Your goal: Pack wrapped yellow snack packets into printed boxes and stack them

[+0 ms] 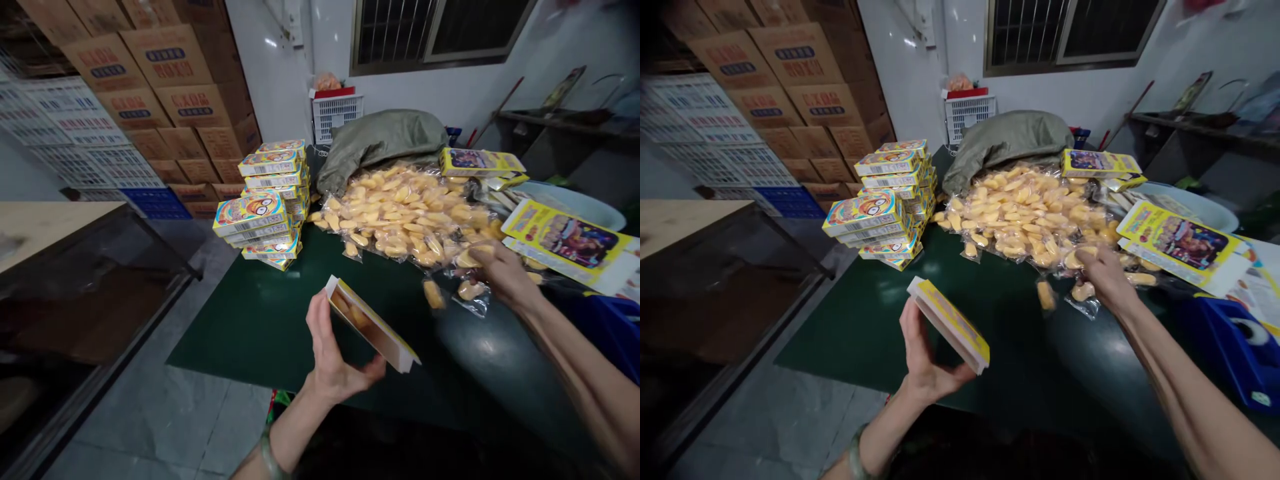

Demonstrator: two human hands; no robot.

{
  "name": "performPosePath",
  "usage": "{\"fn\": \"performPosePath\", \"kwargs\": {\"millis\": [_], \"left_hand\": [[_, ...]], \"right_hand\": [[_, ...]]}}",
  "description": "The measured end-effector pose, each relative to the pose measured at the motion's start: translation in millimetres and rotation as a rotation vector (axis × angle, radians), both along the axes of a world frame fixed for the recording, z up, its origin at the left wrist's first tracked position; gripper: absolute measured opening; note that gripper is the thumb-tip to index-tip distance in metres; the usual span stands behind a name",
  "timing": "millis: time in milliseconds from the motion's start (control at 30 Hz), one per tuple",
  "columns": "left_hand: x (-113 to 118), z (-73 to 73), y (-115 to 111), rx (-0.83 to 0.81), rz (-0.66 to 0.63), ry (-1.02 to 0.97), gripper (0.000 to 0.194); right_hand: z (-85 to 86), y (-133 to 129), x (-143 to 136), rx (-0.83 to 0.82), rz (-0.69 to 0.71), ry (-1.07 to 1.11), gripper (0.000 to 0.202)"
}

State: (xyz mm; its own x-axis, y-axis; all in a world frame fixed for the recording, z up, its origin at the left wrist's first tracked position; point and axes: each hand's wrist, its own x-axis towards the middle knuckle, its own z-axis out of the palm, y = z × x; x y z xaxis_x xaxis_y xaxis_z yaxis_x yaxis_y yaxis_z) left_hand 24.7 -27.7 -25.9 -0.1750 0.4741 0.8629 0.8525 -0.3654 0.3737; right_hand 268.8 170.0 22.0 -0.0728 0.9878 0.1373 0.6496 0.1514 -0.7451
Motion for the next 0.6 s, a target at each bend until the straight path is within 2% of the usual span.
{"fn": "performPosePath", "kwargs": {"millis": [67,100,133,200,267,367,433,500,600], "left_hand": [[3.9,3.4,1.4,-0.09,0.056,-0.009,0.106],[6.4,5.2,2.8,-0.146,0.082,-0.012,0.104],[9.2,7.1,4.3,-0.201,0.1,-0.01,0.103],[15.0,10.3,6.6,-0.282,0.112,0.006,0.103],[19.6,12.9,6.9,-0.307,0.109,0.027,0.103],[21.9,14.6,3.5,-0.298,0.102,0.057,0.102],[21.1,14.2,0.3,-0.297,0.109,0.082,0.1],[20.1,13.3,-2.0,-0.3,0.121,0.118,0.097],[20.3,12.9,-3.2,-0.309,0.113,0.161,0.095]], "right_hand": [[33.1,-42.3,-11.1,-0.073,0.186,0.456,0.012],[48.5,-66.5,-18.1,-0.065,0.26,0.563,0.012],[61.7,-90.6,-25.7,0.008,0.303,0.588,0.016],[78.7,-130.7,-41.5,0.168,0.418,0.435,0.024],[82.2,-151.5,-56.0,0.364,0.434,0.23,0.031],[72.0,-147.1,-69.6,0.657,0.262,-0.02,0.023],[64.5,-135.6,-73.3,0.745,0.222,-0.17,0.014],[62.0,-129.1,-76.0,0.719,0.322,-0.32,0.01],[67.7,-131.0,-81.8,0.644,0.463,-0.515,0.013]]}}
